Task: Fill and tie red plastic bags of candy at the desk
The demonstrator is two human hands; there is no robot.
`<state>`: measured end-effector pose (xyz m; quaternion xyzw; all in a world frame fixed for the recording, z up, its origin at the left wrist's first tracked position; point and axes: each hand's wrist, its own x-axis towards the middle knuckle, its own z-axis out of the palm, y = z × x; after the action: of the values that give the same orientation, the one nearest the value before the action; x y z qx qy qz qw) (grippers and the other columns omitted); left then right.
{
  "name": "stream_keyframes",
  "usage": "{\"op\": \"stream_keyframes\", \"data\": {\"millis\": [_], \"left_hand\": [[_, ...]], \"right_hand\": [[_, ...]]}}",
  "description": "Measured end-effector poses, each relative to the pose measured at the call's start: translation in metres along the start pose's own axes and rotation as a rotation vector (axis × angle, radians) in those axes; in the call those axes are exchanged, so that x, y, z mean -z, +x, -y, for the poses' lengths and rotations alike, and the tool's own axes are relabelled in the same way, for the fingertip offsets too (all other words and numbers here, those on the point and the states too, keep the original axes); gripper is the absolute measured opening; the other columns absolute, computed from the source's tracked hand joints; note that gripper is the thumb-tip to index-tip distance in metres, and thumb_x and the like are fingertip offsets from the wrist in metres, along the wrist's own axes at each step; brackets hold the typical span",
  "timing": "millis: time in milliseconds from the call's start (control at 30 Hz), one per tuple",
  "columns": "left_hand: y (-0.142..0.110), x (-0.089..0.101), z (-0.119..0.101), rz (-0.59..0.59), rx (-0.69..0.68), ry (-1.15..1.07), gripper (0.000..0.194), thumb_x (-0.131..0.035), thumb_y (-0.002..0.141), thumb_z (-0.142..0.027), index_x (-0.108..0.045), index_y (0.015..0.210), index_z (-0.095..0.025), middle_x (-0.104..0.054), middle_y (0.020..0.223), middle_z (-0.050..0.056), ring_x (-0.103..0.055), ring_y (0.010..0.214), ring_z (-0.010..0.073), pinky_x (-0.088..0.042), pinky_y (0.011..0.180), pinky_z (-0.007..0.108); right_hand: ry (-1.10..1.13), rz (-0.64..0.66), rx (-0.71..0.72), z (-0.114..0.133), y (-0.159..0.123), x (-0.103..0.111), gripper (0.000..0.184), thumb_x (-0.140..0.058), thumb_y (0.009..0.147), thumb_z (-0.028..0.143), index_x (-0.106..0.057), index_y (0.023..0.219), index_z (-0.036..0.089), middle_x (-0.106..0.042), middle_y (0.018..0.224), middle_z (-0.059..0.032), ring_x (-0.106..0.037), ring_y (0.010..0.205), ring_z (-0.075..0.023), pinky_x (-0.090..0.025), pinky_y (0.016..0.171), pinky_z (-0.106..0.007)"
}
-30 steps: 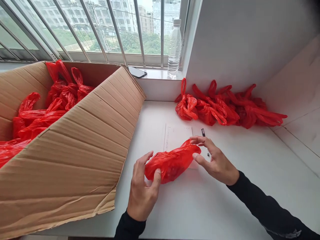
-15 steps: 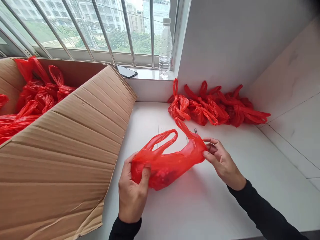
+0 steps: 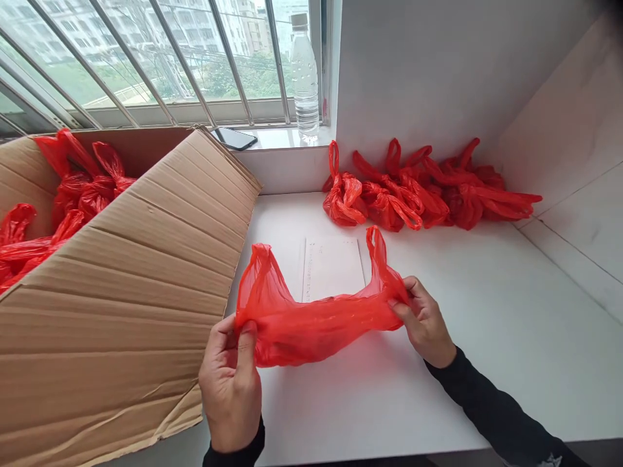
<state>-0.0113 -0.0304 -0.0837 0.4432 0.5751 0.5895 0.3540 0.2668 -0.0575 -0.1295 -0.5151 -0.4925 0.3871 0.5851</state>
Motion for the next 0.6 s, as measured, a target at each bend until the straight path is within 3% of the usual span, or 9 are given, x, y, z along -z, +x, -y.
{"op": "stream_keyframes", "data": {"millis": [133,267,433,533,600], "left_hand": [[-0.010,0.005,-0.013,-0.002,-0.028,0.031,0.041,-0.079,0.077,-0.042,-0.062,0.110,-0.024,-0.069,0.102,0.004,-0.065,0.096,0.0205,-0.052,0.079,0.024],[-0.017,0.000,-0.036,0.028,-0.044,0.178,0.066,-0.083,0.072,-0.045,-0.054,0.127,-0.025,-0.065,0.113,0.008,-0.062,0.109,0.0291,-0.048,0.098,0.042],[-0.029,-0.016,-0.053,-0.027,-0.165,0.329,0.061,-0.079,0.075,-0.047,-0.055,0.127,-0.025,-0.063,0.118,0.009,-0.057,0.115,0.0324,-0.038,0.107,0.055],[-0.031,-0.025,-0.058,-0.110,-0.238,0.430,0.056,-0.080,0.074,-0.048,-0.060,0.120,-0.023,-0.064,0.109,0.007,-0.060,0.105,0.0300,-0.040,0.103,0.052],[-0.028,-0.029,-0.062,-0.164,-0.297,0.525,0.043,-0.078,0.076,-0.049,-0.066,0.106,-0.021,-0.063,0.103,0.006,-0.059,0.098,0.0266,-0.042,0.099,0.045]], "right_hand": [[0.071,0.053,-0.017,-0.002,-0.005,-0.003,0.016,-0.058,0.098,0.040,-0.050,0.097,0.026,-0.047,0.083,0.0037,-0.044,0.069,-0.0137,-0.037,0.064,-0.027],[0.123,0.115,0.004,0.006,-0.006,-0.004,0.019,-0.054,0.100,0.044,-0.054,0.095,0.025,-0.048,0.086,0.0017,-0.044,0.074,-0.0156,-0.037,0.069,-0.029],[0.118,0.135,0.001,0.021,-0.011,-0.002,0.022,-0.045,0.105,0.038,-0.055,0.090,0.025,-0.047,0.084,0.0007,-0.043,0.075,-0.0163,-0.035,0.069,-0.030],[0.116,0.085,-0.033,0.029,-0.014,0.003,0.019,-0.047,0.104,0.036,-0.056,0.092,0.024,-0.048,0.084,0.0007,-0.042,0.074,-0.0160,-0.034,0.067,-0.030],[0.115,0.054,-0.052,0.035,-0.015,0.005,0.017,-0.049,0.104,0.035,-0.055,0.092,0.025,-0.047,0.083,0.0010,-0.041,0.073,-0.0159,-0.033,0.066,-0.030]]}}
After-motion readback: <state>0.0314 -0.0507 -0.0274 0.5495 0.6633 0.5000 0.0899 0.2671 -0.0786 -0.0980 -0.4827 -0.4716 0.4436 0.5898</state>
